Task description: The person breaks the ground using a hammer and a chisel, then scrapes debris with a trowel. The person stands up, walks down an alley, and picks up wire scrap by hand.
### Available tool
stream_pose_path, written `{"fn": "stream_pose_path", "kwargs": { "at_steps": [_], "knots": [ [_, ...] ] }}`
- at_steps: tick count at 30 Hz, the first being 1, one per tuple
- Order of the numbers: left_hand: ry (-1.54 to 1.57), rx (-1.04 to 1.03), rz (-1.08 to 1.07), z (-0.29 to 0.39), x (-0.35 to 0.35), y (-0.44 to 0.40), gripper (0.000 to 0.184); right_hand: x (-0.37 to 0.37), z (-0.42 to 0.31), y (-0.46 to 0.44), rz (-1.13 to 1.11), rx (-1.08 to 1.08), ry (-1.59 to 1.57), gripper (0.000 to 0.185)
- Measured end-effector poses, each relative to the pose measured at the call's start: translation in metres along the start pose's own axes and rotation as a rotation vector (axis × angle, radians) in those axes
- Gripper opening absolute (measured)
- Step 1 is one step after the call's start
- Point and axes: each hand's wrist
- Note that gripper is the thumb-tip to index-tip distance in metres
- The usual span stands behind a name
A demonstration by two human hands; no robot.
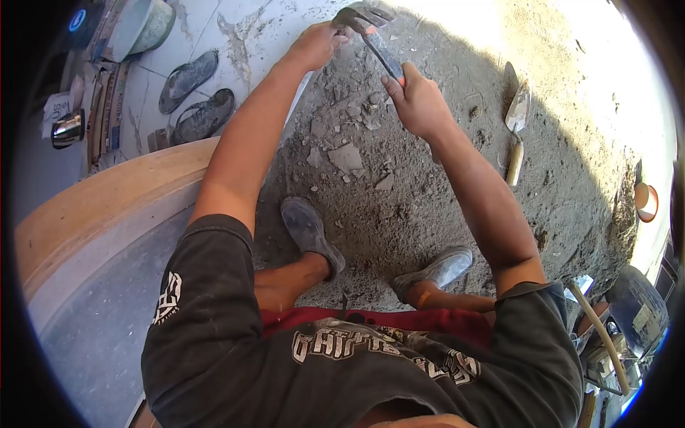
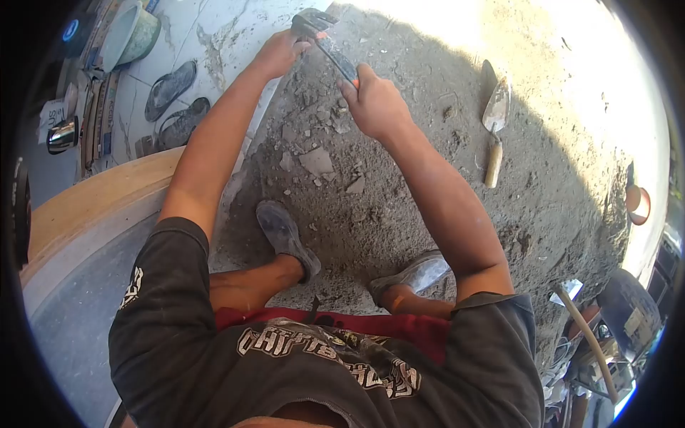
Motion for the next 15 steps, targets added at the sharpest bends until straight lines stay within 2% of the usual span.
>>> {"fn": "stream_pose_path", "kwargs": {
  "at_steps": [1,3,4,5,8,10,11,12,13,14,15],
  "knots": [
    [-0.011,-0.031,0.001,0.006,0.000,-0.003,0.011,0.013,-0.010,0.009,0.032,-0.008,0.000,0.045],
    [0.094,-0.046,0.034,0.000,0.002,-0.002,0.011,0.035,-0.029,0.012,0.152,0.059,-0.196,0.045],
    [0.180,0.041,-0.055,0.011,0.010,0.003,0.012,0.055,-0.052,0.022,0.159,0.012,-0.355,0.046],
    [0.147,0.021,-0.101,0.013,0.015,0.002,0.012,0.064,-0.067,0.029,0.230,-0.020,-0.460,0.045],
    [0.095,0.058,-0.110,0.008,0.003,0.008,0.013,0.023,-0.036,0.025,0.313,0.008,-0.488,0.044],
    [0.023,-0.052,0.028,0.007,0.003,-0.001,0.013,0.009,-0.011,0.007,0.087,0.000,0.050,0.041],
    [0.007,-0.070,0.058,0.003,0.010,-0.017,0.013,0.016,-0.006,0.000,0.117,0.021,0.063,0.041],
    [0.035,-0.072,0.088,-0.001,0.021,-0.028,0.013,0.037,-0.023,-0.004,0.225,0.076,-0.161,0.040],
    [0.115,-0.026,0.026,0.000,0.001,0.000,0.013,0.045,-0.041,0.020,0.257,0.040,-0.417,0.039],
    [0.119,0.068,-0.122,0.015,0.015,0.000,0.012,0.058,-0.059,0.028,0.266,-0.047,-0.552,0.040],
    [0.115,0.048,-0.113,0.013,0.014,-0.001,0.014,0.046,-0.058,0.025,0.388,0.012,-0.610,0.040]
  ]
}}
Point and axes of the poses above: each hand's wrist, its own y-axis away from the middle knuckle, its own x-axis out of the back of the hand, z = x × y, and after that the axes turned 7 degrees about -z, right-handed
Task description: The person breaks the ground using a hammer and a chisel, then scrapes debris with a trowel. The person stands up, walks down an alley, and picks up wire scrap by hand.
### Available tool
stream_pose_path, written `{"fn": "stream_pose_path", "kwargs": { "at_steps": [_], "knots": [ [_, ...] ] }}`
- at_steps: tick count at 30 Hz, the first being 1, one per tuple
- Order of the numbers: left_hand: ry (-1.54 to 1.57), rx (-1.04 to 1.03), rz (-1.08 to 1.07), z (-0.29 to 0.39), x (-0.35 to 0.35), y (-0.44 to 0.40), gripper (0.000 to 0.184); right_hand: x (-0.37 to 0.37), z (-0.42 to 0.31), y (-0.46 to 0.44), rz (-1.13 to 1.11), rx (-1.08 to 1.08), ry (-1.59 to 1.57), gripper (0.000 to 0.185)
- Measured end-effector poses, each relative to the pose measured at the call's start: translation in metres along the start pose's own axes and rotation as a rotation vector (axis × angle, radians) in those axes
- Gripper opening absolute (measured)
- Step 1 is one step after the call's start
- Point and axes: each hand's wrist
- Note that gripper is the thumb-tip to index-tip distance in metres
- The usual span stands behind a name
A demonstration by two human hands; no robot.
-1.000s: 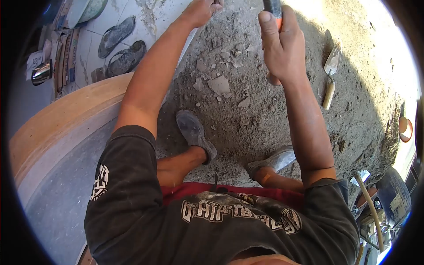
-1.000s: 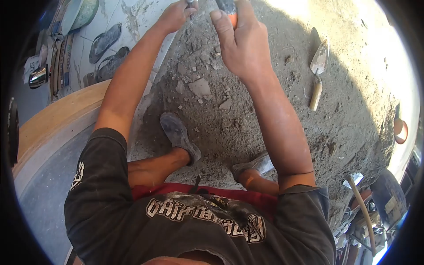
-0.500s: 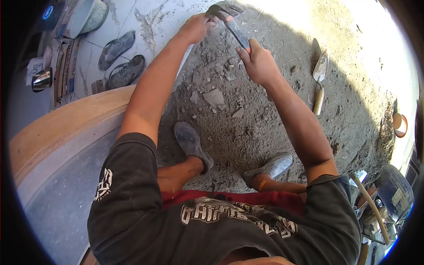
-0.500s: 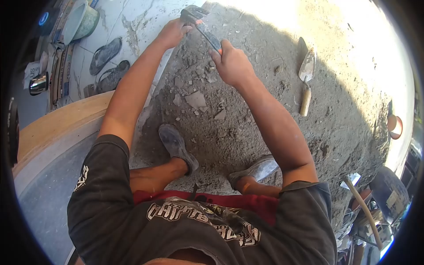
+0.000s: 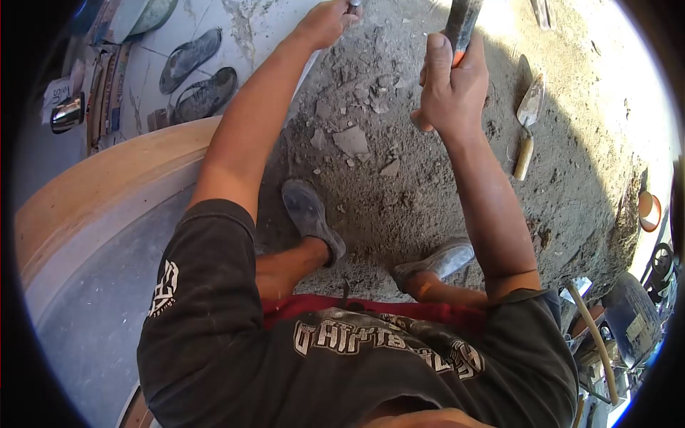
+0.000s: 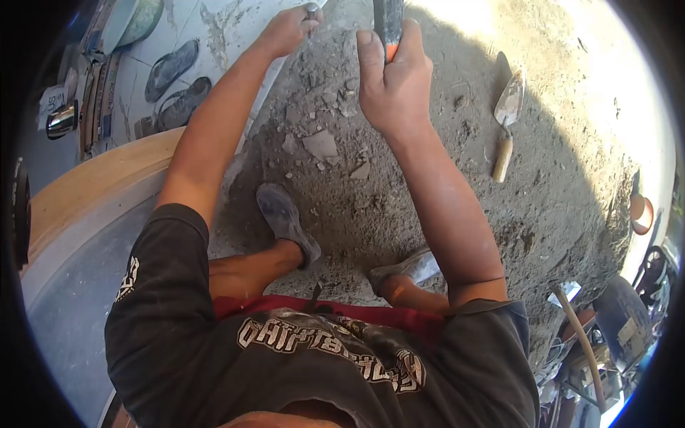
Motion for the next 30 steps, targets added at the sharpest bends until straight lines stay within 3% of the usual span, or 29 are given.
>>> {"fn": "stream_pose_path", "kwargs": {
  "at_steps": [2,3,5,6,8,10,12,14,16,17,18,20,21,22,24,25,26,28,30],
  "knots": [
    [0.033,-0.002,0.061,-0.004,-0.005,0.001,0.016,-0.012,0.053,-0.008,-0.286,-0.128,0.429,0.038],
    [0.022,-0.034,0.074,-0.005,-0.014,0.000,0.016,-0.004,0.057,-0.006,-0.256,-0.110,0.438,0.038],
    [-0.134,-0.138,0.196,-0.024,-0.017,-0.010,0.016,-0.001,0.060,-0.016,-0.267,0.132,0.536,0.037],
    [-0.147,-0.121,0.211,-0.023,0.006,-0.020,0.016,-0.004,0.039,-0.029,-0.280,0.152,0.524,0.037],
    [-0.036,-0.084,-0.006,-0.002,0.000,-0.001,0.016,0.007,-0.019,-0.005,-0.088,-0.043,0.050,0.038],
    [-0.044,-0.073,-0.008,0.000,0.002,0.000,0.016,-0.009,0.015,-0.006,0.018,0.032,-0.018,0.039],
    [-0.077,0.025,0.036,-0.001,-0.005,0.000,0.015,-0.015,0.053,-0.017,-0.352,-0.034,0.622,0.037],
    [-0.068,-0.008,0.089,-0.005,-0.003,-0.012,0.013,-0.005,0.056,-0.019,-0.276,0.071,0.657,0.035],
    [0.040,-0.039,0.042,-0.010,-0.008,-0.001,0.012,0.004,0.002,-0.013,-0.161,-0.072,0.181,0.034],
    [0.016,-0.183,0.073,-0.027,-0.014,-0.010,0.012,0.004,-0.012,-0.008,-0.087,-0.037,0.019,0.035],
    [0.002,-0.187,0.086,-0.025,-0.008,-0.009,0.012,-0.005,0.000,-0.008,0.036,0.133,-0.040,0.034],
    [-0.014,-0.038,0.032,-0.001,-0.003,0.001,0.013,-0.014,0.037,-0.005,-0.158,-0.106,0.282,0.035],
    [-0.068,0.013,0.036,-0.011,-0.009,-0.002,0.012,-0.018,0.082,-0.010,-0.314,-0.012,0.566,0.035],
    [-0.075,-0.020,0.037,-0.005,-0.017,-0.003,0.012,-0.006,0.073,-0.005,-0.281,-0.011,0.573,0.035],
    [-0.051,-0.124,0.176,-0.007,-0.010,-0.008,0.012,0.006,0.048,-0.016,-0.180,0.055,0.365,0.037],
    [0.057,-0.014,0.062,-0.007,-0.008,-0.003,0.011,0.010,0.015,-0.012,-0.136,-0.064,0.165,0.038],
    [-0.055,0.027,-0.051,-0.003,-0.003,-0.004,0.013,0.011,-0.007,-0.007,-0.028,-0.027,0.072,0.039],
    [-0.060,0.031,-0.010,-0.006,-0.006,-0.002,0.017,-0.009,0.014,-0.004,0.129,0.117,-0.124,0.037],
    [-0.059,-0.007,0.034,-0.010,-0.011,0.000,0.018,-0.014,0.069,-0.005,-0.357,-0.175,0.583,0.035]
  ]
}}
Point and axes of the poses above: each hand's wrist, its own y-axis away from the middle knuckle, its own x-axis out of the back of the hand, z = x × y, and after that the axes turned 7 degrees about -z, right-handed
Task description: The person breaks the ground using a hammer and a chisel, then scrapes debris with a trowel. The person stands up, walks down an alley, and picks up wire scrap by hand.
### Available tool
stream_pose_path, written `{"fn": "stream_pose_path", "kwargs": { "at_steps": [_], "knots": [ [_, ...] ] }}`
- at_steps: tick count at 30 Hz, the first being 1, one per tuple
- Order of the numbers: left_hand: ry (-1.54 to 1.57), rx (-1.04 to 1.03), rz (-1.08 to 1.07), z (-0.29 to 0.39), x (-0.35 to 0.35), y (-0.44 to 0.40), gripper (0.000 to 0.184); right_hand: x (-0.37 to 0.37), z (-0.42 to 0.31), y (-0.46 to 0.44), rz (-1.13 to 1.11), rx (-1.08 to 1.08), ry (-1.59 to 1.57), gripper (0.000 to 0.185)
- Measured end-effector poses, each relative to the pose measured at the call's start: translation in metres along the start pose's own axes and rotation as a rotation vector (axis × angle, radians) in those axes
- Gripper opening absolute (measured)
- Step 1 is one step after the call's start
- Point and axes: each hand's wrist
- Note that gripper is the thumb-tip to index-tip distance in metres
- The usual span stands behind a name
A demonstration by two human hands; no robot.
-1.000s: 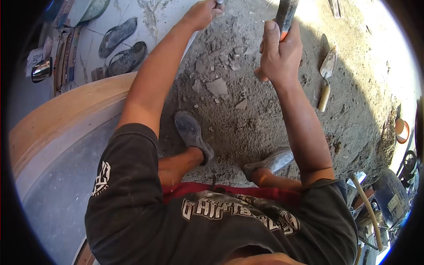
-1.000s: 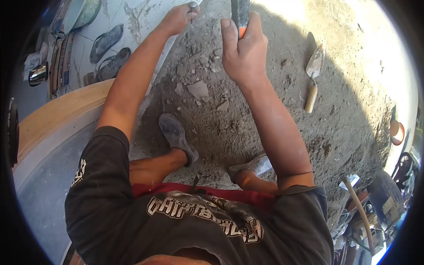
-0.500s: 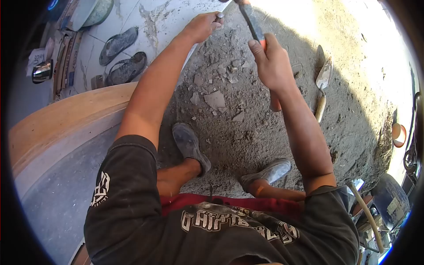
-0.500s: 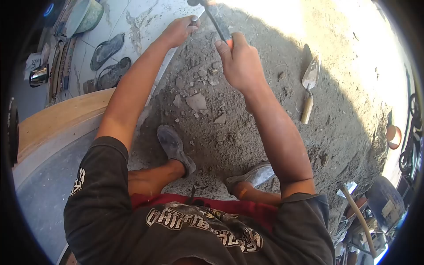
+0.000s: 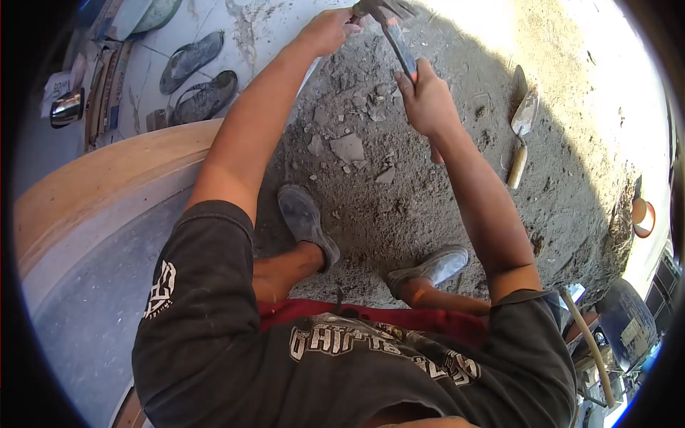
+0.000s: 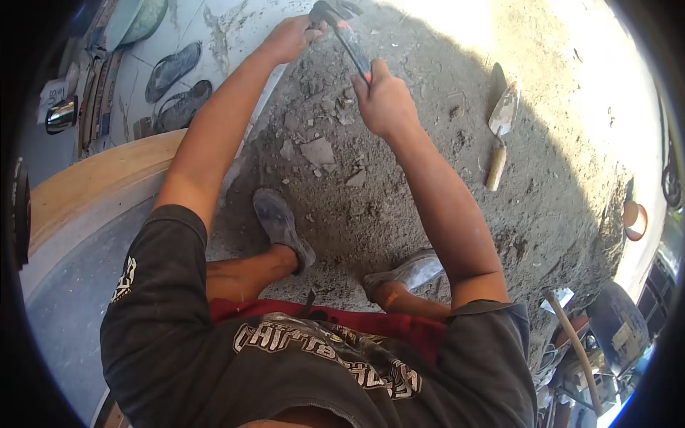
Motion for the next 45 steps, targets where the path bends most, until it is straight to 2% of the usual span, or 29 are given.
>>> {"fn": "stream_pose_path", "kwargs": {
  "at_steps": [2,3,4,6,8,9,11,12,14,16,18,21,24,26,27,30,33,34,35,36,37,38,40,42,43,45],
  "knots": [
    [-0.013,-0.045,0.052,0.007,0.002,-0.012,0.020,0.011,0.012,0.004,0.019,0.011,-0.051,0.036],
    [-0.047,0.008,0.066,0.011,0.006,-0.016,0.020,0.027,0.006,0.005,-0.001,-0.037,-0.209,0.036],
    [-0.049,0.079,0.024,0.020,-0.013,0.002,0.021,0.029,0.007,0.023,-0.061,-0.141,-0.377,0.036],
    [-0.363,-0.159,-0.149,0.049,-0.041,0.022,0.027,0.027,0.018,0.027,0.026,-0.094,-0.425,0.033],
    [-0.344,-0.157,-0.265,0.079,-0.067,0.038,0.033,0.029,0.020,0.041,0.092,-0.151,-0.720,0.027],
    [-0.347,-0.154,-0.265,0.088,-0.071,0.037,0.033,0.034,0.020,0.045,0.104,-0.180,-0.739,0.025],
    [-0.250,-0.290,0.017,0.099,-0.077,0.039,0.033,0.041,0.026,0.053,0.103,-0.181,-0.786,0.025],
    [-0.242,-0.285,0.011,0.098,-0.074,0.034,0.033,0.042,0.030,0.056,0.110,-0.173,-0.826,0.025],
    [-0.197,-0.054,0.118,0.092,-0.058,0.009,0.025,0.043,0.032,0.058,0.119,-0.182,-0.822,0.025],
    [-0.050,-0.028,0.205,0.069,-0.032,-0.008,0.020,0.048,0.030,0.057,0.091,-0.160,-0.813,0.027],
    [-0.089,0.052,0.006,0.033,-0.011,-0.033,0.023,0.051,0.026,0.052,0.077,-0.157,-0.788,0.029],
    [-0.113,0.037,-0.093,0.039,0.018,-0.039,0.033,0.060,0.017,0.044,0.055,-0.098,-0.768,0.036],
    [-0.036,-0.050,-0.063,0.031,0.020,-0.044,0.032,0.072,0.001,0.035,0.053,-0.006,-0.741,0.043],
    [-0.048,-0.026,-0.045,0.010,0.011,-0.051,0.032,0.080,-0.011,0.028,0.203,0.212,-0.722,0.042],
    [-0.065,-0.016,-0.021,0.010,0.014,-0.053,0.033,0.083,-0.021,0.023,0.265,0.237,-0.699,0.041],
    [-0.038,0.022,-0.087,0.015,0.021,-0.048,0.032,0.072,-0.038,0.010,0.296,0.192,-0.624,0.041],
    [-0.141,0.044,-0.075,-0.010,0.010,-0.050,0.033,0.021,0.006,-0.020,0.231,0.173,-0.145,0.046],
    [-0.153,0.032,-0.059,-0.012,0.009,-0.055,0.033,0.021,0.001,-0.023,0.200,0.181,-0.027,0.047],
    [-0.136,-0.054,0.041,-0.016,0.004,-0.060,0.033,0.027,0.003,-0.029,0.211,0.196,-0.024,0.047],
    [-0.112,-0.118,0.136,-0.023,-0.003,-0.058,0.033,0.049,-0.018,-0.024,0.229,0.190,-0.187,0.046],
    [-0.034,-0.129,0.060,-0.016,0.004,-0.050,0.032,0.058,-0.032,-0.008,0.218,0.140,-0.361,0.046],
    [0.052,-0.147,-0.014,-0.005,0.011,-0.046,0.032,0.062,-0.037,0.003,0.181,0.109,-0.364,0.046],
    [-0.060,-0.053,-0.017,-0.006,0.010,-0.049,0.028,0.077,-0.048,-0.001,0.271,0.218,-0.529,0.041],
    [-0.030,-0.024,-0.068,0.009,0.019,-0.037,0.025,0.043,-0.031,-0.009,0.207,0.072,-0.353,0.042],
    [-0.003,0.005,-0.119,0.018,0.027,-0.036,0.022,0.023,0.001,-0.024,0.032,0.071,0.009,0.044],
    [-0.018,-0.071,-0.042,0.008,0.010,-0.042,0.021,0.040,-0.009,-0.010,0.127,0.111,-0.072,0.046]
  ]
}}
Point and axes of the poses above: each hand's wrist, its own y-axis away from the middle knuckle, its own x-axis out of the back of the hand, z = x × y, and after that the axes turned 7 degrees about -z, right-handed
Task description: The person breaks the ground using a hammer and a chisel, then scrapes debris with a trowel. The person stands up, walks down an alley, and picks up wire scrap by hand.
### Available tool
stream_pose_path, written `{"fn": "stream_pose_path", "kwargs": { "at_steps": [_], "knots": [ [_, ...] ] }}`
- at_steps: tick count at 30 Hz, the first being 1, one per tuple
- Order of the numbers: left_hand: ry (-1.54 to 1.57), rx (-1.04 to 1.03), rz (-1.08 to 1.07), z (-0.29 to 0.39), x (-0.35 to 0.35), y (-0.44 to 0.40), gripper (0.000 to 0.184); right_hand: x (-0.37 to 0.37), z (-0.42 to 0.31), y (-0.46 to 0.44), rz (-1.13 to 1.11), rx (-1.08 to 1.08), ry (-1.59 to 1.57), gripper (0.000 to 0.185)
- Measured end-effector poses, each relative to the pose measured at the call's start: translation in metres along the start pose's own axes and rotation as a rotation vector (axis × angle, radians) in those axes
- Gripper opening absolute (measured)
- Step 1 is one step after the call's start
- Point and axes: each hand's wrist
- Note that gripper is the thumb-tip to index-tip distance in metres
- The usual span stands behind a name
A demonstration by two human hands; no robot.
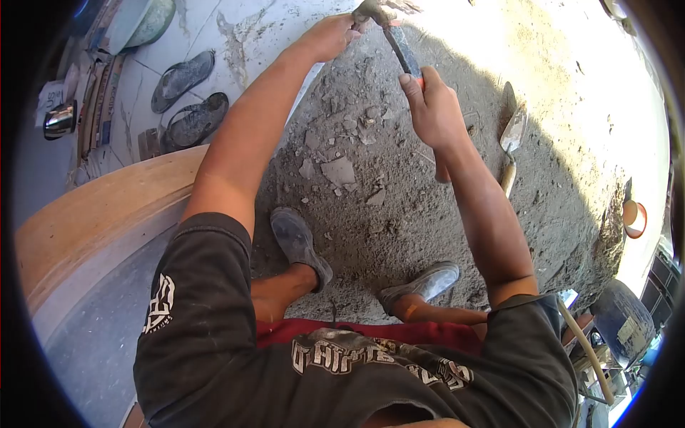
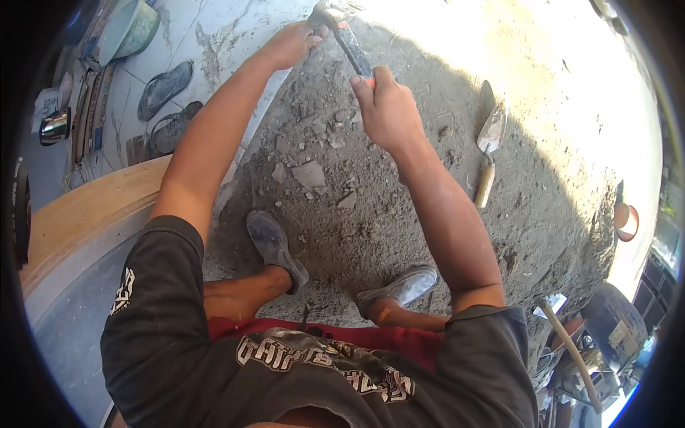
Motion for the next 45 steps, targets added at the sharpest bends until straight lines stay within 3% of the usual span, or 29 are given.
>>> {"fn": "stream_pose_path", "kwargs": {
  "at_steps": [1,3,5,6,7,10,11,12,13,15,16,17,18,19,21,22,25,26,28,29,31,34,45],
  "knots": [
    [-0.015,-0.027,0.080,-0.014,-0.001,-0.002,0.021,0.001,-0.005,-0.005,0.050,0.060,-0.091,0.048],
    [0.111,-0.005,-0.081,-0.048,-0.014,-0.016,0.015,0.028,-0.046,0.005,0.149,0.066,-0.304,0.050],
    [0.008,0.063,0.021,-0.016,-0.005,-0.006,0.026,0.011,-0.035,-0.001,0.353,0.211,-0.414,0.047],
    [0.001,0.048,0.031,-0.013,-0.001,-0.002,0.026,-0.002,-0.024,-0.005,0.216,0.087,-0.320,0.045],
    [0.001,0.049,0.051,-0.013,-0.005,0.004,0.019,-0.022,0.008,-0.017,0.021,0.038,0.075,0.044],
    [-0.008,-0.031,0.119,-0.010,0.000,-0.005,0.014,0.005,-0.003,-0.038,0.010,0.043,0.074,0.045],
    [0.020,-0.055,0.115,-0.018,-0.005,0.001,0.016,0.025,-0.029,-0.036,0.121,0.086,-0.146,0.045],
    [0.118,0.142,-0.065,-0.013,-0.002,0.002,0.017,0.027,-0.036,-0.005,0.166,0.025,-0.363,0.045],
    [0.168,0.184,-0.114,-0.010,-0.025,0.025,0.017,0.016,-0.031,0.016,0.110,-0.035,-0.363,0.045],
    [0.016,0.007,-0.027,-0.010,0.002,0.003,0.020,0.003,-0.023,-0.003,0.196,0.063,-0.379,0.045],
    [0.010,-0.019,-0.019,-0.004,-0.008,0.005,0.020,-0.012,0.001,-0.012,-0.095,-0.077,0.003,0.045],
    [0.016,-0.019,0.099,-0.002,-0.033,0.014,0.020,-0.022,0.014,-0.014,-0.181,-0.106,0.134,0.045],
    [-0.018,-0.026,0.271,-0.015,-0.017,-0.005,0.021,0.001,0.002,-0.022,-0.035,0.016,-0.005,0.044],
    [-0.048,-0.016,0.287,-0.035,0.004,-0.021,0.021,0.008,-0.009,-0.009,0.047,0.107,-0.173,0.044],
    [0.284,0.328,-0.160,-0.039,-0.038,-0.004,0.019,0.023,-0.041,0.002,0.155,0.008,-0.436,0.042],
    [0.085,-0.033,-0.019,-0.017,-0.001,0.000,0.022,0.009,-0.038,-0.001,0.292,0.122,-0.514,0.041],
    [0.050,0.045,0.032,-0.010,-0.003,0.004,0.018,-0.041,0.042,-0.012,0.013,0.104,0.048,0.040],
    [0.011,0.028,0.122,-0.009,-0.012,0.006,0.018,-0.025,0.039,-0.009,0.048,0.109,0.050,0.040],
    [-0.052,0.111,0.119,-0.003,0.011,-0.003,0.021,-0.005,0.026,0.009,-0.157,-0.245,-0.385,0.039],
    [-0.052,0.192,0.015,0.011,-0.013,0.012,0.025,-0.005,0.024,0.041,-0.185,-0.304,-0.395,0.039],
    [-0.076,0.021,0.156,0.039,-0.034,0.012,0.015,0.006,0.022,0.037,0.038,-0.292,-0.674,0.037],
    [-0.163,-0.101,0.135,0.099,-0.070,0.015,0.023,0.000,0.039,0.051,0.102,-0.314,-0.817,0.036],
    [-0.315,0.039,0.196,0.086,-0.114,-0.026,0.029,0.020,0.051,0.074,0.282,-0.272,-0.930,0.043]
  ]
}}
Point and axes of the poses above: each hand's wrist, its own y-axis away from the middle knuckle, its own x-axis out of the back of the hand, z = x × y, and after that the axes turned 7 degrees about -z, right-handed
